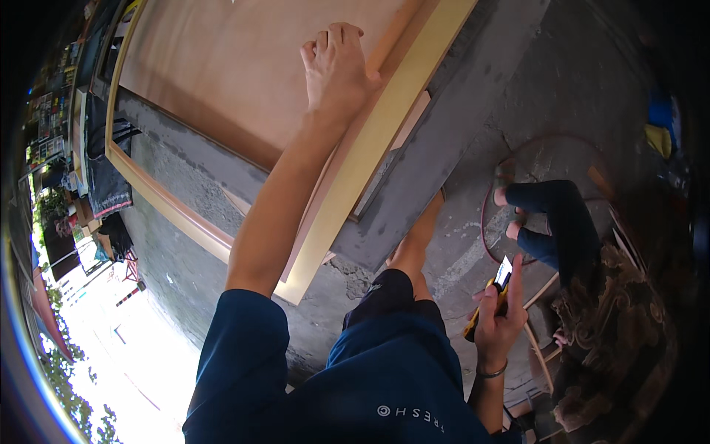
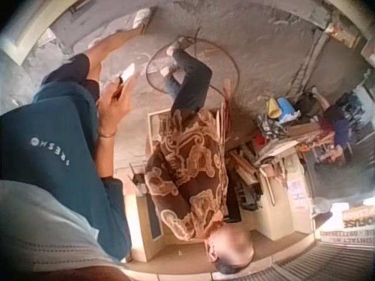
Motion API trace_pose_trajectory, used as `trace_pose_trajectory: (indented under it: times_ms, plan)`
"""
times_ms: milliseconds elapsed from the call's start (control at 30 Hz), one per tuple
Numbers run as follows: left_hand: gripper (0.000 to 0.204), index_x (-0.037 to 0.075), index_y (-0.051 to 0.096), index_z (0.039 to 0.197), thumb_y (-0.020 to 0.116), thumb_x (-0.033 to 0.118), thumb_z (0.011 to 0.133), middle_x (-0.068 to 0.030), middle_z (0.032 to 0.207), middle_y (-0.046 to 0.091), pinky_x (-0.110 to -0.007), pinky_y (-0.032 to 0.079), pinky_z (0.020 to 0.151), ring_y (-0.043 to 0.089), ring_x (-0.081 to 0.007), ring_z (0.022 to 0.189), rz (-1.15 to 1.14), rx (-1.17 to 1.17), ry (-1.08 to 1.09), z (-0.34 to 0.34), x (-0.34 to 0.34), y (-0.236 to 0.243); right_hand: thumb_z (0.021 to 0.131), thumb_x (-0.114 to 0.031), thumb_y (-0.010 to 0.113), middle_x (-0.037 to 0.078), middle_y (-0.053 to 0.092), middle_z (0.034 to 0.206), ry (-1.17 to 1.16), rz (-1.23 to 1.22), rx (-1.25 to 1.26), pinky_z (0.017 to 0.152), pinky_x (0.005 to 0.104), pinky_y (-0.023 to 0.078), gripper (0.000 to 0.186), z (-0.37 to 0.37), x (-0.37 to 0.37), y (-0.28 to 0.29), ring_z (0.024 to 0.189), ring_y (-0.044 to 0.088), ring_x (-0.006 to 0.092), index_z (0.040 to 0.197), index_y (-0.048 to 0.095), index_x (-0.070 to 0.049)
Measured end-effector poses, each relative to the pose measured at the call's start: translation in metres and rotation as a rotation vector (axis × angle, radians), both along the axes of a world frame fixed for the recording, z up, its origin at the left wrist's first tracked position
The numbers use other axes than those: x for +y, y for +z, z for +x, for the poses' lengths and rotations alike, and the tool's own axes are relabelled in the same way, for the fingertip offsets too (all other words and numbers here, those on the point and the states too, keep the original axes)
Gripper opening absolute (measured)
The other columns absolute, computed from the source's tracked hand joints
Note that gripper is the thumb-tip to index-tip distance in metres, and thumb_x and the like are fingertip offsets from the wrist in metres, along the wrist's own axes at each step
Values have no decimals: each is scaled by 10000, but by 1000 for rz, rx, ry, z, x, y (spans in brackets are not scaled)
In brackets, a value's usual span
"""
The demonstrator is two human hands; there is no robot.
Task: The person trims a yellow protective strip from the edge of a wooden frame using a utility knife and then lifts the frame.
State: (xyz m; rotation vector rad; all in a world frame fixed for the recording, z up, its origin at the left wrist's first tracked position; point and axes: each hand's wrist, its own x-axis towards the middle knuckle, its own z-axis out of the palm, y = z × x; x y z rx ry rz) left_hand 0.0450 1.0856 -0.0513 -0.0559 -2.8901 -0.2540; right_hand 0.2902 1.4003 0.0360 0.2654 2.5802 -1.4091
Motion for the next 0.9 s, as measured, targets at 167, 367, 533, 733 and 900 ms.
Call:
trace_pose_trajectory:
  times_ms: [167, 367, 533, 733, 900]
  plan:
    - [600, 72, 546, 1190, 773, 232, 658, -53, 1152, 541, -415, 300, 1008, 502, -254, 1099, -3, 9, -20, -42, 20, 2, 973, -113, 535, 55, 650, 696, 46, -6, -79, 475, 237, 433, 554, -56, 15, -8, 532, 587, 78, 1481, 387, 49]
    - [600, 82, 552, 1182, 787, 233, 651, -50, 1140, 550, -420, 301, 999, 505, -252, 1095, -24, 24, -56, -89, 44, 7, 976, -92, 529, 40, 643, 688, 50, -24, -124, 450, 226, 416, 550, -106, 42, -14, 499, 565, 70, 1492, 380, 29]
    - [378, 8, 569, 1061, 721, 177, 760, -166, 1005, 590, -459, 400, 879, 566, -323, 965, -1, 193, -108, -132, 62, 11, 980, -81, 530, 32, 642, 684, 18, -41, -149, 439, 221, 417, 547, -137, 60, -17, 479, 547, 64, 1496, 377, 15]
    - [535, 23, 506, 1137, 739, 147, 672, -162, 1094, 527, -461, 330, 953, 492, -336, 1072, 91, 55, -41, -176, 78, 13, 989, -99, 540, 35, 645, 678, 16, -39, -172, 449, 227, 435, 544, -173, 82, -16, 483, 559, 68, 1498, 379, 5]
    - [533, 30, 516, 1126, 755, 170, 670, -160, 1089, 536, -458, 332, 948, 493, -329, 1071, 62, 74, -19, -205, 95, 10, 993, -106, 537, 39, 651, 683, 64, -51, -176, 450, 229, 437, 535, -216, 106, -20, 488, 571, 70, 1495, 388, 1]
